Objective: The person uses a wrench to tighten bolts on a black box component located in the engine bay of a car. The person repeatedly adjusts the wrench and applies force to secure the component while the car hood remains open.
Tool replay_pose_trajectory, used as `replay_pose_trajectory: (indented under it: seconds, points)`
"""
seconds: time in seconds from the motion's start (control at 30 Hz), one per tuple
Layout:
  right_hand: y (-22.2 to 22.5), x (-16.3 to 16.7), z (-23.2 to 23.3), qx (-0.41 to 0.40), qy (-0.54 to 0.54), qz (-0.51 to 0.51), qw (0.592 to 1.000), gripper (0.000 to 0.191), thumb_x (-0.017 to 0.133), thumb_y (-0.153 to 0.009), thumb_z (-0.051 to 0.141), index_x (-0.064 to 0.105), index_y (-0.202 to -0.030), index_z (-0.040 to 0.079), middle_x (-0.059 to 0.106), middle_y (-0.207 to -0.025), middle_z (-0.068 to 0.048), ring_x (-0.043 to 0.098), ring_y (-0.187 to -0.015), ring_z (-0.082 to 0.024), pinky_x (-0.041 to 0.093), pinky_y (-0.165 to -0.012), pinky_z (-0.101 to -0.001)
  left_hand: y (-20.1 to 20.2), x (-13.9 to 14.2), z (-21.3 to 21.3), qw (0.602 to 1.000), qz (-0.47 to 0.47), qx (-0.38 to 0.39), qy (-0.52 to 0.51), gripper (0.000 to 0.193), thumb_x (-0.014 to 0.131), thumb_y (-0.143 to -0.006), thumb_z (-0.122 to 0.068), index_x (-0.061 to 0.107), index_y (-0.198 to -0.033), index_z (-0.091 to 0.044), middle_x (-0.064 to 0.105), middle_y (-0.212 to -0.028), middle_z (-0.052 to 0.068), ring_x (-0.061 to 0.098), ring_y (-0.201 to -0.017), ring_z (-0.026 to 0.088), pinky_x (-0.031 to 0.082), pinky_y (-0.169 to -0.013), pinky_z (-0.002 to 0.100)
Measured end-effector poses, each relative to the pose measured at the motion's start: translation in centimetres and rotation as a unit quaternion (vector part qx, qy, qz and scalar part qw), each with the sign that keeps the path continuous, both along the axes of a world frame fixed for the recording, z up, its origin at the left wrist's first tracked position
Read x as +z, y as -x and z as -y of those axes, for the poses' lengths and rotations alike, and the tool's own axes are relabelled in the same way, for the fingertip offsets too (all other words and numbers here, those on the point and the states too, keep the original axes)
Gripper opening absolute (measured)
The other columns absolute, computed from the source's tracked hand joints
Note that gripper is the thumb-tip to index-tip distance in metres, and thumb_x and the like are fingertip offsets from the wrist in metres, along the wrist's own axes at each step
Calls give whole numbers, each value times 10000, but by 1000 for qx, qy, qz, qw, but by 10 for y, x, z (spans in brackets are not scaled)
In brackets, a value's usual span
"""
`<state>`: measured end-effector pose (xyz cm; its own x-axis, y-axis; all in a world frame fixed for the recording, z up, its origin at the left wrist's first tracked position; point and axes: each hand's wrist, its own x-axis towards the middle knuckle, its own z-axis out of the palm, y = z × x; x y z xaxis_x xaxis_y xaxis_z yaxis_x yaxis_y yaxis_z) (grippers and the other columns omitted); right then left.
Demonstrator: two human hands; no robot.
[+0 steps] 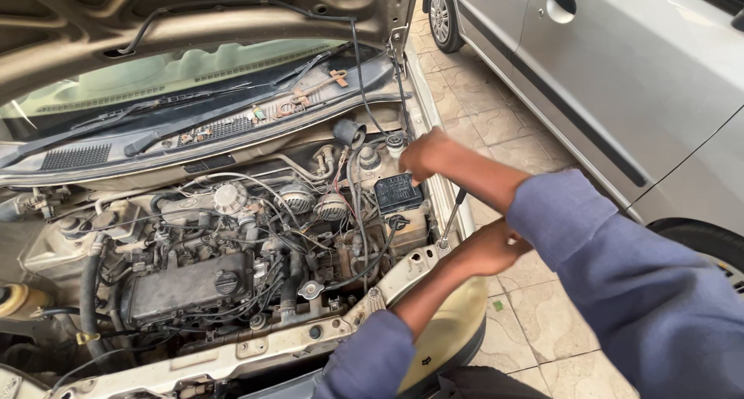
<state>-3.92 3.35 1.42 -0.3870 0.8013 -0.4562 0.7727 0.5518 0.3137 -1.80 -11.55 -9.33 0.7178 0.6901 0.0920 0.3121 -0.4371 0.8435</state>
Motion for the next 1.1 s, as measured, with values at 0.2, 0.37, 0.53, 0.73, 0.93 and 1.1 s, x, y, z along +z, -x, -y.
replay_pose_trajectory:
  seconds: [0.2,0.37,0.53,0.73,0.93,1.1]
  points:
    - [-5,2,42,98,-58,-143,983,375,649,-937,157,706,-1281,295,739,-1207,-51,695,-1120,-265,542,-944,-457,48,51,7,925,-79,-371,1,561,661,-989,-422,575,-1435,-92,590,-1450,154,612,-1253,299,501,-1018,406]
    - [-22,-7,61,155,14,-164,974,322,622,-954,215,698,-1264,249,752,-1172,-62,688,-1112,-241,522,-985,-423,92,117,-41,945,36,-326,3,340,623,-1043,-279,697,-1318,-93,742,-1303,65,719,-1161,197,597,-997,344]
    - [-21,-43,65,195,23,-213,957,282,609,-955,272,700,-1211,196,739,-1165,-70,671,-1112,-231,496,-1012,-408,35,130,-89,979,82,-171,-77,402,711,-990,-247,622,-1366,-137,673,-1306,77,667,-1080,217,568,-940,367]
    - [-27,-66,80,224,13,-245,943,303,595,-957,341,701,-1147,131,723,-1158,-81,650,-1113,-219,464,-1044,-391,-14,86,-108,921,-205,-330,-30,743,780,-796,-134,484,-1471,-225,756,-1071,125,716,-901,213,574,-803,349]
    - [-32,-21,135,210,36,-231,949,310,596,-982,431,748,-1142,214,748,-1157,-18,658,-1169,-184,463,-1070,-368,25,87,-134,936,-180,-134,-271,504,567,-880,-134,641,-1373,-206,653,-1292,133,642,-1175,314,506,-975,439]
    - [-67,11,164,303,-42,-352,884,556,589,-893,389,555,-1446,352,635,-1374,73,413,-1403,-240,166,-1177,-580,117,111,-136,912,-281,64,-293,454,500,-1001,-508,728,-1083,-124,594,-1340,88,581,-1229,321,460,-1016,504]
